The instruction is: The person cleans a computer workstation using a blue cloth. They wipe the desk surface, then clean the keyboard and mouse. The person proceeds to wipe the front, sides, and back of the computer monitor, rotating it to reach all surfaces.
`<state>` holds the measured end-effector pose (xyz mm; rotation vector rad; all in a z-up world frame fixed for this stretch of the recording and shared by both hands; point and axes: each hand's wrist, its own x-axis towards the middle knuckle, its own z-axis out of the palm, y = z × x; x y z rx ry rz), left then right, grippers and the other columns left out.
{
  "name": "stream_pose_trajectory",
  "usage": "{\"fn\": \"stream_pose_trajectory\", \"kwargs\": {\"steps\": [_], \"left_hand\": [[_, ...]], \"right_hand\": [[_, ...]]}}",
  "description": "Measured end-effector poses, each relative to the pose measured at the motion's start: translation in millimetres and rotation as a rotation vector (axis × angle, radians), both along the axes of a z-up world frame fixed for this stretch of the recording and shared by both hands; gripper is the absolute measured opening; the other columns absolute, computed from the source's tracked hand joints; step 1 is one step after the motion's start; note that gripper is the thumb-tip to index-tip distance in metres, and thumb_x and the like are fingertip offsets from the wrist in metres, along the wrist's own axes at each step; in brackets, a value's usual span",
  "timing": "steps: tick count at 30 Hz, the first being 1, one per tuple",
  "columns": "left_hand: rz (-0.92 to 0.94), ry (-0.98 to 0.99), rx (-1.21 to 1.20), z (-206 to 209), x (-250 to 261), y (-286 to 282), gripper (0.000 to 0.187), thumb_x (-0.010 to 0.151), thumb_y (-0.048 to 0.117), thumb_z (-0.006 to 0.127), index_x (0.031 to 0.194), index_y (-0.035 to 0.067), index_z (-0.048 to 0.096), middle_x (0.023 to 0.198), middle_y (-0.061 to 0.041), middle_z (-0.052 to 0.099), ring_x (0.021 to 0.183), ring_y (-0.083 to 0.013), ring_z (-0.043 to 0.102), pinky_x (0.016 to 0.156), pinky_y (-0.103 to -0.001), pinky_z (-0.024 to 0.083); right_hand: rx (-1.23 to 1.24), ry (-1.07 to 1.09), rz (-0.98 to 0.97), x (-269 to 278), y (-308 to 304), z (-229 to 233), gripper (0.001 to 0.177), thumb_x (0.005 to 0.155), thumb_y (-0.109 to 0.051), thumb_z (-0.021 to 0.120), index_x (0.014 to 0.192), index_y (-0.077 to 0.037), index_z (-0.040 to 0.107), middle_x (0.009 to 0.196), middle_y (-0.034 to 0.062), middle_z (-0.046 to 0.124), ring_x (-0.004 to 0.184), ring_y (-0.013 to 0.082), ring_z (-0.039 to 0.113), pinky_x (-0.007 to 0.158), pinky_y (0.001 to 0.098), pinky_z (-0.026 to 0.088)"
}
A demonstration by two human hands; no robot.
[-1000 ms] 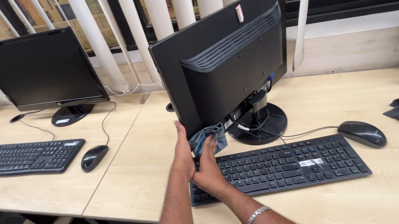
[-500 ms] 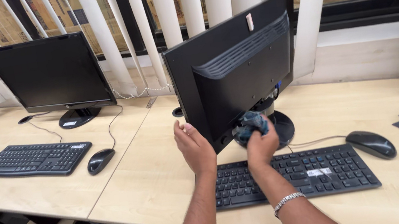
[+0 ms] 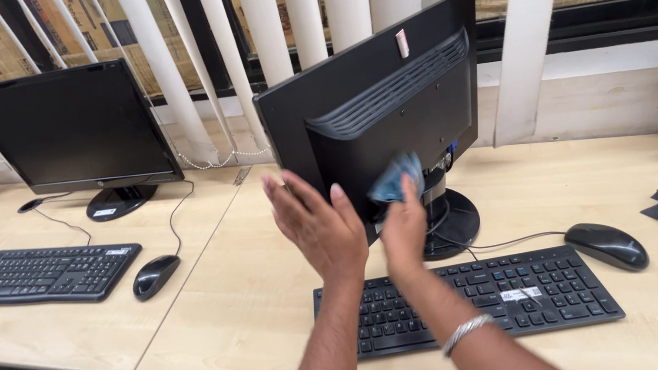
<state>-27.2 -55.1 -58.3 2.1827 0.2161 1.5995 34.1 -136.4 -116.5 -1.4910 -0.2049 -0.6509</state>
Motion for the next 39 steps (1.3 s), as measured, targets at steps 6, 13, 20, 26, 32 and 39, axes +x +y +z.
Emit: {"fn": "stream_pose_trajectory", "kwargs": {"steps": [6,13,20,26,32,39], "left_hand": [[-0.069,-0.061,-0.059,41.8,15.0,14.1,0.06,0.111,0.029,0.041,0.166,0.01,0.027,0.172,-0.026,0.021,0.159,-0.0418,0.026,0.128,-0.055,0.029],[-0.108,-0.074,0.026,37.1,15.7,2.7,0.06,0.11,0.029,0.043,0.165,0.009,0.03,0.169,-0.035,0.012,0.158,-0.0495,0.018,0.126,-0.058,0.024],[0.114,0.173,0.34,18.3,31.4,-13.1,0.063,0.099,0.04,0.051,0.158,0.017,0.042,0.169,-0.019,0.016,0.157,-0.0365,0.009,0.119,-0.07,0.002],[0.12,0.13,0.543,16.4,47.8,-19.7,0.056,0.102,0.036,0.052,0.156,0.021,0.051,0.173,-0.011,0.024,0.16,-0.0286,0.016,0.124,-0.061,0.006],[0.15,0.167,0.532,42.5,75.2,-38.2,0.053,0.098,0.035,0.056,0.148,0.019,0.057,0.162,-0.005,0.042,0.152,-0.027,0.034,0.12,-0.069,0.014],[0.28,0.16,0.619,34.9,83.8,-37.2,0.057,0.095,0.04,0.056,0.149,0.02,0.058,0.16,-0.002,0.046,0.15,-0.0264,0.036,0.118,-0.072,0.009]], "right_hand": [[-0.687,-0.341,0.011,-12.5,-0.5,31.0,0.063,0.106,-0.021,0.041,0.166,-0.01,0.026,0.175,0.02,0.008,0.161,0.0378,0.001,0.127,0.0539,0.006],[-1.121,-0.564,-0.137,7.3,-14.4,21.4,0.07,0.106,-0.045,0.046,0.164,-0.025,0.014,0.174,0.0119,-0.003,0.159,0.0402,-0.008,0.126,0.0585,-0.001],[-0.596,-0.06,-0.11,66.1,-38.2,36.3,0.072,0.106,-0.039,0.04,0.167,-0.014,0.01,0.174,0.0185,-0.001,0.16,0.0392,-0.004,0.123,0.0604,0.001],[-0.78,-0.348,-0.072,94.7,-82.9,40.7,0.069,0.108,-0.036,0.042,0.168,-0.017,0.011,0.175,0.018,0.001,0.162,0.0412,-0.001,0.13,0.0515,0.008],[-0.397,0.088,-0.015,182.2,-122.6,30.9,0.071,0.109,-0.047,0.034,0.166,-0.019,0.002,0.173,0.0164,-0.007,0.158,0.0425,-0.004,0.127,0.0508,0.007],[-0.519,0.037,0.003,204.9,-143.7,65.8,0.071,0.105,-0.053,0.029,0.166,-0.028,0.004,0.176,0.0101,-0.009,0.161,0.0375,-0.006,0.126,0.0502,0.007]]}}
